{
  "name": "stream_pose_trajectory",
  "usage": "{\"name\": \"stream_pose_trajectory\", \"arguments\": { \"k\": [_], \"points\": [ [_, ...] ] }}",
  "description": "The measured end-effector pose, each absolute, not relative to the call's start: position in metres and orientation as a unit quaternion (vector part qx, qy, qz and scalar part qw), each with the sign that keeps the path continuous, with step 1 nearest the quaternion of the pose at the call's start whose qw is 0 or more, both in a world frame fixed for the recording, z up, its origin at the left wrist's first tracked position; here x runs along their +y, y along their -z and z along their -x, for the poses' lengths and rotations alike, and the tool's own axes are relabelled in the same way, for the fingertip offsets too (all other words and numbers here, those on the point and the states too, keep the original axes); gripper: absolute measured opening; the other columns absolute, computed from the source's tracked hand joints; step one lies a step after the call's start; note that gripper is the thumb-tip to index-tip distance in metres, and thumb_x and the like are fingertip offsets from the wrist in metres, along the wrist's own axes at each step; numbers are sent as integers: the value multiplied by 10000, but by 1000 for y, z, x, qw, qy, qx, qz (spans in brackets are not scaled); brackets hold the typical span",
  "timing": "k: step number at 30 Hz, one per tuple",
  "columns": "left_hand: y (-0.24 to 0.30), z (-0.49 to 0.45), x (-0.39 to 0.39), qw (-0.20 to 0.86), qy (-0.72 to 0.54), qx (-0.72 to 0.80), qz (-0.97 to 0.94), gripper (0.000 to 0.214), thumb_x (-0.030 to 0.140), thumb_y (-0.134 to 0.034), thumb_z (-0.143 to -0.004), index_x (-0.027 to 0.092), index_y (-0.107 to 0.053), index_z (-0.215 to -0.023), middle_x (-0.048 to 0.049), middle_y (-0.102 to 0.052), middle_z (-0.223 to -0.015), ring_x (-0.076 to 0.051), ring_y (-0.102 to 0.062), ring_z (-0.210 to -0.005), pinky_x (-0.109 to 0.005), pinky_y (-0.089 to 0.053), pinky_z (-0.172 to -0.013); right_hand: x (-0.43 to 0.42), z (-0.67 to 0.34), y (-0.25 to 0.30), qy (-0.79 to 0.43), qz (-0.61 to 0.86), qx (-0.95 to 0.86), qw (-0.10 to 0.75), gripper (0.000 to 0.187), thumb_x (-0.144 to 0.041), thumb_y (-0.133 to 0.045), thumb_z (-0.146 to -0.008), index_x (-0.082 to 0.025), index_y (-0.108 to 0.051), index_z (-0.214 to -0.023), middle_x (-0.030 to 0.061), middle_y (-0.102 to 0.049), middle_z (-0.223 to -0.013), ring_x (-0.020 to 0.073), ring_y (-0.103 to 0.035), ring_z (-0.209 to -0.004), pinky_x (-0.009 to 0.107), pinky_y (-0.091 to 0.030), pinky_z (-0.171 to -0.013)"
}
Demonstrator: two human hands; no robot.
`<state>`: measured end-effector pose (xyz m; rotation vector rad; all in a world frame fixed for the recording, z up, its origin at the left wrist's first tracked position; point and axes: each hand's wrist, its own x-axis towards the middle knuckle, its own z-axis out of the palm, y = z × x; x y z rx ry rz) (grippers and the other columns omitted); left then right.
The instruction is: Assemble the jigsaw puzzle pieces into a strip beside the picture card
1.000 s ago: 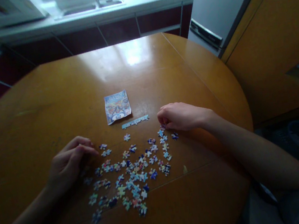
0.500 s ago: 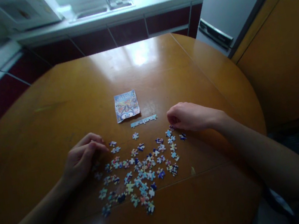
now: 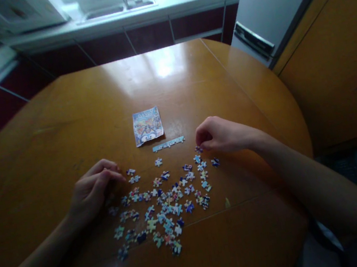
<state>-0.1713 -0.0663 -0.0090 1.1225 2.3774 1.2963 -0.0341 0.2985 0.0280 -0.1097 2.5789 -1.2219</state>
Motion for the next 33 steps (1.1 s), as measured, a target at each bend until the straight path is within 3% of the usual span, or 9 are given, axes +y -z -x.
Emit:
{"name": "stream_pose_trajectory", "arguments": {
  "k": [14,24,30,33],
  "points": [
    [14,175,-70,88,-420,811,-397,481,476,-439,-1004,221,-759,-751,-49,-584,-907,-163,-585,-791,-277,-471,-673,304,34,-25,384,3,909,161,130,-176,-620,-780,-152,-735,-837,37,-731,-763,155,-640,-669,265,-465,-598],
    [12,173,-69,103,-427,817,-374,500,524,-457,-983,203,-757,-745,-63,-588,-925,-163,-567,-765,-251,-464,-601,307,34,-21,326,11,935,137,141,-145,-605,-783,-171,-734,-835,28,-719,-758,141,-618,-658,268,-437,-614],
    [12,176,-69,89,-419,813,-393,479,472,-443,-1001,216,-758,-747,-54,-585,-920,-174,-582,-816,-285,-470,-696,307,35,-21,310,-2,942,127,158,-130,-598,-779,-173,-739,-839,36,-719,-772,145,-621,-669,269,-436,-615],
    [12,175,-69,84,-420,812,-397,472,451,-439,-1004,221,-759,-744,-51,-581,-918,-168,-583,-804,-275,-464,-671,306,35,-22,298,-10,947,123,143,-128,-606,-776,-177,-735,-815,36,-718,-767,145,-615,-658,270,-426,-601]
  ]
}}
